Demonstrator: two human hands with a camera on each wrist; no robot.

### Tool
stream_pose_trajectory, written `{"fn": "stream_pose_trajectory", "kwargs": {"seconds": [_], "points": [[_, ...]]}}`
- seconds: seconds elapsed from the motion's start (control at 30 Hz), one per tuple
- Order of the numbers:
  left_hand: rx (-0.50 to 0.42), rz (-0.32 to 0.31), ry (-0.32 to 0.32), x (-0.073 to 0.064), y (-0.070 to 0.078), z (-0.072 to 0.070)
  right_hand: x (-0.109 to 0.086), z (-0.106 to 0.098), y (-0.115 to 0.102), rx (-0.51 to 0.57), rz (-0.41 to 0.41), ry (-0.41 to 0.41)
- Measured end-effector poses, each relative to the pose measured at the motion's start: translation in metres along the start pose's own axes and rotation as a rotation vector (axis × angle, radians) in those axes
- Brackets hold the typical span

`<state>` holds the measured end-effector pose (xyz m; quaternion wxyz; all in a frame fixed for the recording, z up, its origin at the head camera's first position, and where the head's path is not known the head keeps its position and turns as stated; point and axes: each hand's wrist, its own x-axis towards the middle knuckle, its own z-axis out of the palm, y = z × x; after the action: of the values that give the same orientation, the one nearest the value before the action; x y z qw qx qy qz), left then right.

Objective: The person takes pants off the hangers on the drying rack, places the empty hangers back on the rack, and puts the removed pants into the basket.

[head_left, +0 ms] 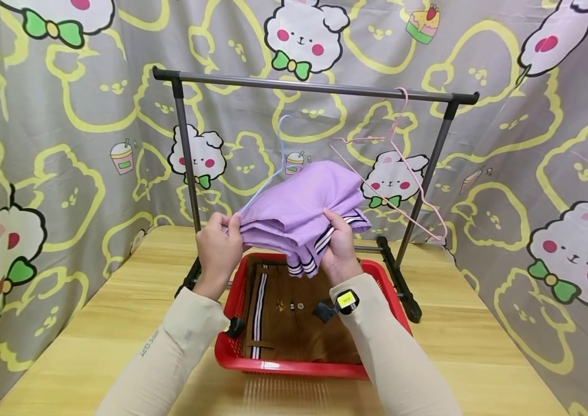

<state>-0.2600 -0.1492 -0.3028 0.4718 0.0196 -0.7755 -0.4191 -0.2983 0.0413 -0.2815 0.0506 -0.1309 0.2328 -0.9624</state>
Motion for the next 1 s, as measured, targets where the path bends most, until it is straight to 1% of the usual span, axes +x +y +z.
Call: {"fn": "stream_pose_trajectory", "kwargs": {"seconds": [0.27, 0.53, 0.8, 0.9, 1.0], "points": [[0.011, -0.006, 0.016, 0.001, -0.009, 0.000, 0.000, -0.003, -0.001, -0.006, -0.012, -0.012], [0.030, -0.014, 0.022, 0.003, -0.016, -0.001, -0.001, -0.003, -0.002, -0.030, -0.054, 0.023], [0.038, -0.022, 0.036, 0.007, -0.018, -0.002, -0.002, -0.002, -0.005, -0.065, -0.060, 0.014], [0.042, -0.030, 0.038, 0.008, -0.018, -0.003, -0.001, -0.001, -0.006, -0.083, -0.080, 0.014], [0.050, -0.038, 0.032, 0.008, -0.020, -0.004, -0.002, -0.001, -0.008, -0.080, -0.095, 0.008]]}}
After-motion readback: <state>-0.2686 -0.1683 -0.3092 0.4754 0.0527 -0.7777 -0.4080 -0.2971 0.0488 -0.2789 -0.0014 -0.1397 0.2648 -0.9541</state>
